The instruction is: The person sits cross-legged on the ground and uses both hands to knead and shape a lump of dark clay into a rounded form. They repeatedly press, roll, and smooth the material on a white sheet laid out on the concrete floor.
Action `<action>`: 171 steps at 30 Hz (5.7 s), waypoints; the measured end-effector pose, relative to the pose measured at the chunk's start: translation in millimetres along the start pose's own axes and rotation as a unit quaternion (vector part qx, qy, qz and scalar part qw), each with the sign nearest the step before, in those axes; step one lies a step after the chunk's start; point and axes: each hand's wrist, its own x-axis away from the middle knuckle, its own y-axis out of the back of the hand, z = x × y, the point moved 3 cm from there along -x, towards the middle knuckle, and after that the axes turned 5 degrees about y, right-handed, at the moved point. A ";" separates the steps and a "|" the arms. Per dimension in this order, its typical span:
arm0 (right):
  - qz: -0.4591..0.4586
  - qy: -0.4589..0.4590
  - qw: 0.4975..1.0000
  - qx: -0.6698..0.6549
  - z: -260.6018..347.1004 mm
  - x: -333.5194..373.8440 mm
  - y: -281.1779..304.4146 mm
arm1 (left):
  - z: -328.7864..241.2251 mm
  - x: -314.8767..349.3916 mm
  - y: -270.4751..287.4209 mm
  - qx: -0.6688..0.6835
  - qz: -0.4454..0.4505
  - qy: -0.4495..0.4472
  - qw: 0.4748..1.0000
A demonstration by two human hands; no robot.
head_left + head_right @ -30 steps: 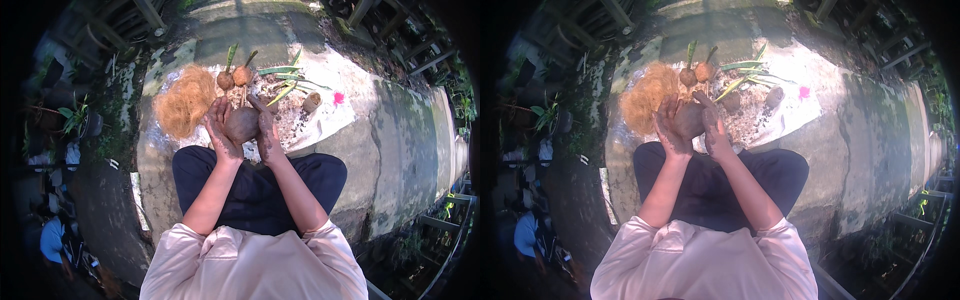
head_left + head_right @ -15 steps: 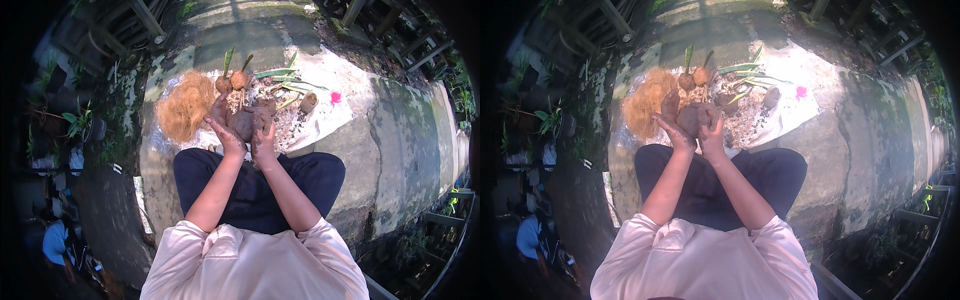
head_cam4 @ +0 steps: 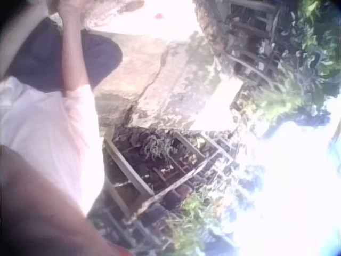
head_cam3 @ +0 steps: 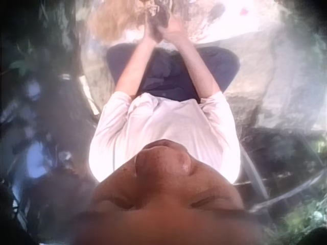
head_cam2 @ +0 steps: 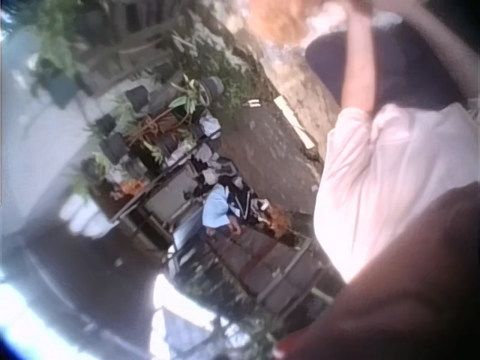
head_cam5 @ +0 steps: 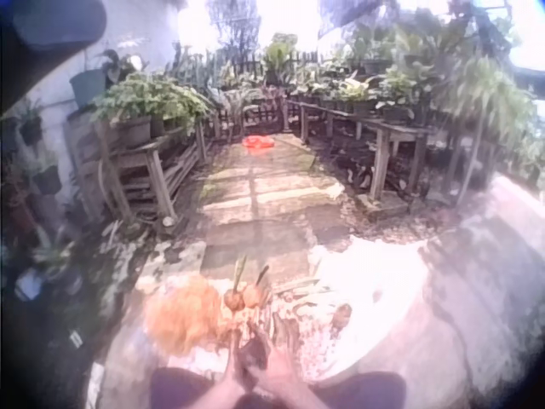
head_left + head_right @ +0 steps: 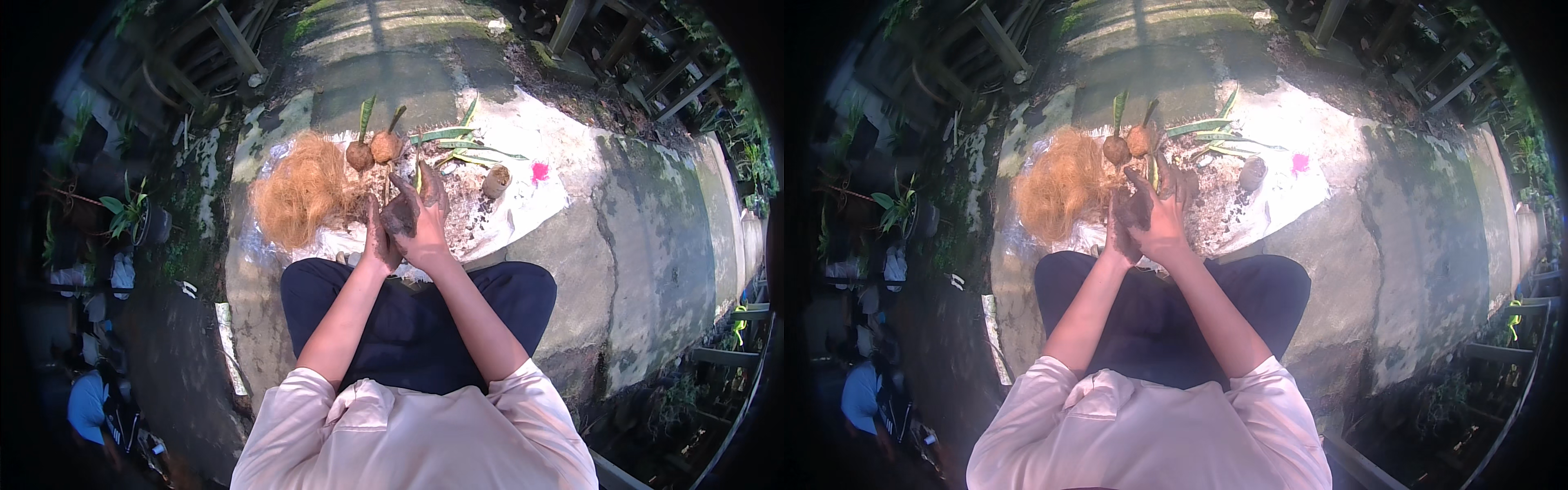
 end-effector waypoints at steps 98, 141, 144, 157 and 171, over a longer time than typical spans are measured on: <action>-0.156 -0.002 0.940 -0.303 -52.9 -149.1 127.6 | -40.6 -54.3 116.3 0.241 -0.123 -0.077 0.959; 0.347 -0.059 0.885 0.304 -208.9 25.4 -88.1 | -18.7 -57.3 104.9 0.204 -0.189 -0.006 0.961; 0.338 -0.048 0.886 0.315 -216.6 26.5 -91.6 | -20.0 -56.8 104.1 0.210 -0.182 -0.006 0.961; -0.004 -0.176 0.984 -0.022 -207.7 12.4 -39.3 | -17.8 -52.2 106.3 0.205 -0.221 -0.016 0.953; 0.238 -0.176 0.941 0.164 -211.3 26.9 -65.7 | -14.0 -50.1 111.2 0.176 -0.205 -0.008 0.963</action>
